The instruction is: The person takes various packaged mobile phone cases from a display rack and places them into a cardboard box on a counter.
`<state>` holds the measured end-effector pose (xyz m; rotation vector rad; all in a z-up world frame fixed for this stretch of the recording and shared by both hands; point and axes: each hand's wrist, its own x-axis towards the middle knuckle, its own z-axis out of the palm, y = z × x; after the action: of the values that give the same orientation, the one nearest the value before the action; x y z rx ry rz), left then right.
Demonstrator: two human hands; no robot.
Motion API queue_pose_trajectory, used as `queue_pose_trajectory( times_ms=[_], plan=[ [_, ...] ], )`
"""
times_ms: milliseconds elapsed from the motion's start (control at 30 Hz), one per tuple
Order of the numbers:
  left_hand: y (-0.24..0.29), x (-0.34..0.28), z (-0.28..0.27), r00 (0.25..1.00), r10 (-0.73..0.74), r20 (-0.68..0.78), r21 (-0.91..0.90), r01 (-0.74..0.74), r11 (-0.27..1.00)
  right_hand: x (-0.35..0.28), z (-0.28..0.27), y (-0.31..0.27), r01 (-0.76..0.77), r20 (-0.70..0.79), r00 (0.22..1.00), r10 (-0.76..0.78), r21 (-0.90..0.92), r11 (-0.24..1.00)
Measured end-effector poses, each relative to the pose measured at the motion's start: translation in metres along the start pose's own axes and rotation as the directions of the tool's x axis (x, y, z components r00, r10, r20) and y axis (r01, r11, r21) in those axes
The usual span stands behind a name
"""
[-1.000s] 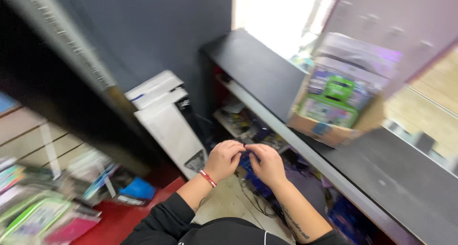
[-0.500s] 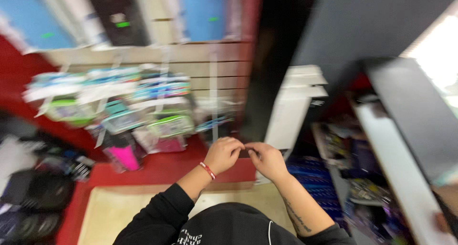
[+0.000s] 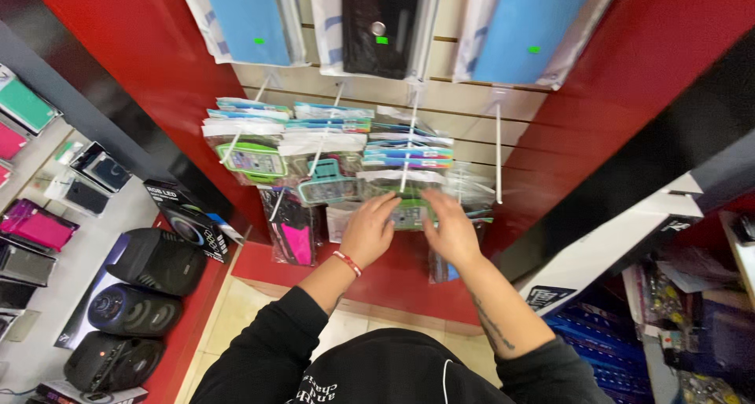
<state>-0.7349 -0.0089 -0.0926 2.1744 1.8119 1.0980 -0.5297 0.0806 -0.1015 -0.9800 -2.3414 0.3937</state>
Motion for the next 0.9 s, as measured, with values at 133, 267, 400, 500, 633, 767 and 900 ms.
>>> queue_pose_trajectory(
  times_ms=[133, 267, 400, 500, 633, 767, 900],
  plan=[
    [-0.015, 0.01, 0.005, 0.995, 0.092, 0.049, 0.03, -0.093, 0.995, 0.04, -0.001, -0.02, -0.087, -0.002, 0.996, 0.088, -0.186, 0.979],
    [-0.024, 0.011, 0.015, 0.992, 0.114, 0.059, 0.094, -0.119, 0.988, 0.063, 0.025, 0.007, -0.132, -0.044, 0.991, 0.125, -0.357, 0.925],
    [-0.03, 0.01, 0.022, 0.992, 0.102, 0.069, 0.146, -0.111, 0.983, 0.062, 0.036, 0.024, -0.137, -0.098, 0.989, 0.107, -0.384, 0.913],
    [-0.036, 0.008, 0.026, 0.991, 0.097, 0.089, 0.109, -0.106, 0.988, 0.053, 0.035, 0.027, -0.086, -0.078, 0.995, 0.066, -0.302, 0.949],
    [-0.041, 0.006, 0.028, 0.997, 0.072, 0.027, 0.089, -0.075, 0.993, 0.039, 0.029, 0.016, -0.06, -0.06, 0.997, 0.045, -0.271, 0.961],
    [-0.038, 0.005, 0.014, 0.997, 0.038, -0.068, 0.099, -0.031, 0.995, 0.032, 0.023, 0.003, -0.046, -0.022, 0.999, 0.042, -0.185, 0.982],
    [-0.036, 0.0, 0.005, 0.989, 0.012, -0.149, 0.126, 0.007, 0.992, 0.029, 0.019, -0.002, -0.038, -0.027, 0.999, 0.035, -0.123, 0.992]
  ],
)
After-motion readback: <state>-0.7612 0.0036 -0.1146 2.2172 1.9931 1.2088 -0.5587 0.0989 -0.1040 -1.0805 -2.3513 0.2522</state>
